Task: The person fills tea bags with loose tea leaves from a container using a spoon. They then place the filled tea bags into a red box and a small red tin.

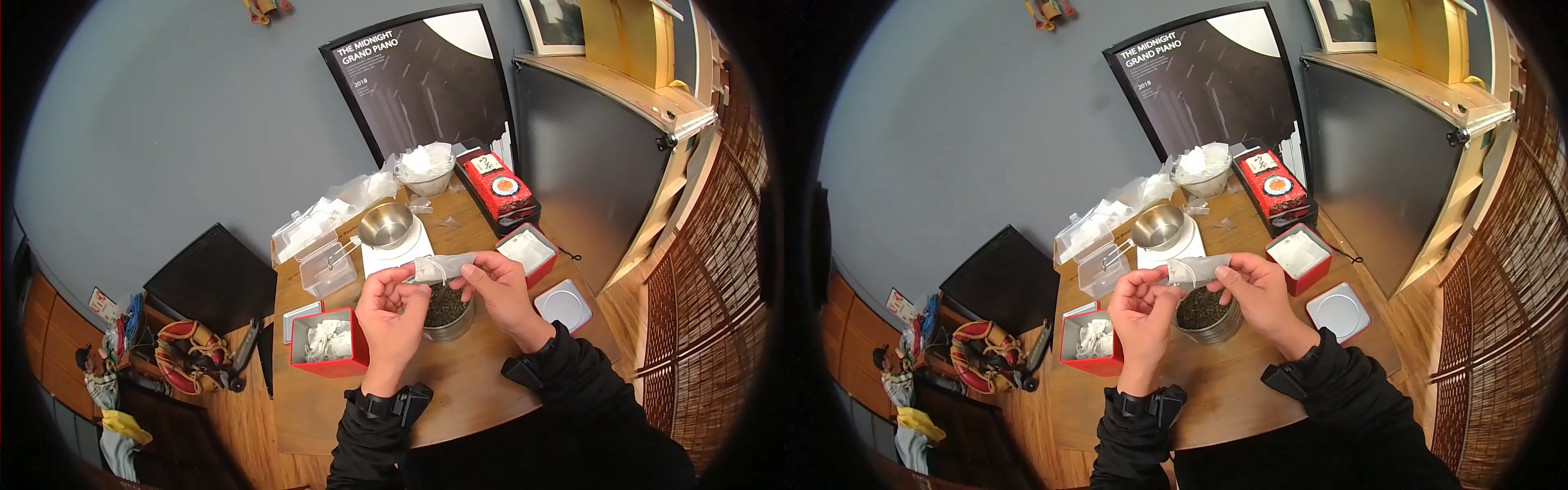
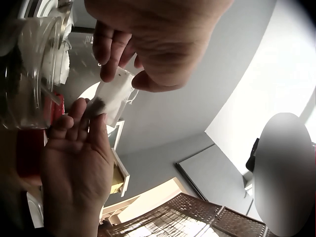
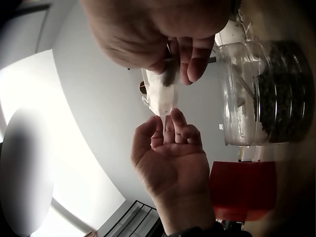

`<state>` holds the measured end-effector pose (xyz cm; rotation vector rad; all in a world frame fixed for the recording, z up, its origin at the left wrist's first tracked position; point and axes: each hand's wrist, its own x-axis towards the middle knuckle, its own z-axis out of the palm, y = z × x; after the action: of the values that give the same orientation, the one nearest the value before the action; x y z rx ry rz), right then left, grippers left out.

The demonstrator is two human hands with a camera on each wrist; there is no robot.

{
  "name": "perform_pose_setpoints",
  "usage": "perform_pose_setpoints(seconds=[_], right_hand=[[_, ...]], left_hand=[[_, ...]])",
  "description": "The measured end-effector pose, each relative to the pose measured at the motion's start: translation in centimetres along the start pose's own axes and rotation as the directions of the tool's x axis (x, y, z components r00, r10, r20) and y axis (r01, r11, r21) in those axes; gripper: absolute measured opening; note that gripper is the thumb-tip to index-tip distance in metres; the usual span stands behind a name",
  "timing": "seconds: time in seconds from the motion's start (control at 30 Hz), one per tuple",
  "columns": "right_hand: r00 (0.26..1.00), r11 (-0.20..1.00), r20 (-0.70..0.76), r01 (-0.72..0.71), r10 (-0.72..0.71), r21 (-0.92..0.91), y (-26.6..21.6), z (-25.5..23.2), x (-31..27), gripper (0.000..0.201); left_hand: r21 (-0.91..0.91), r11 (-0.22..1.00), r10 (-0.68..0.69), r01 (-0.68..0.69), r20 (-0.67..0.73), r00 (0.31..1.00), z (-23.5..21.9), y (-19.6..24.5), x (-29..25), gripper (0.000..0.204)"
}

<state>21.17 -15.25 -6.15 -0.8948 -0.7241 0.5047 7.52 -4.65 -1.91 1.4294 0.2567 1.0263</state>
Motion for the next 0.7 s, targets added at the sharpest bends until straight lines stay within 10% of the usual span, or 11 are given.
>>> perform_pose_setpoints(seconds=[0.3,0.47,0.7], right_hand=[[0.998,0.998,0.021,-0.067,0.067,0.000,-0.5,-0.2,0.1,0.014],[0.997,0.997,0.043,-0.071,0.071,-0.001,-0.4,-0.4,0.1,0.015],[0.995,0.996,0.053,-0.078,0.080,-0.047,-0.4,-0.8,0.2,0.016]], left_hand=[[0.374,0.907,0.150,-0.194,0.143,0.978,0.4,1.6,0.9,0.052],[0.570,0.721,0.290,-0.394,0.268,0.919,0.4,2.7,2.0,0.036],[0.568,0.754,0.237,-0.329,0.231,0.943,0.7,3.3,2.3,0.019]])
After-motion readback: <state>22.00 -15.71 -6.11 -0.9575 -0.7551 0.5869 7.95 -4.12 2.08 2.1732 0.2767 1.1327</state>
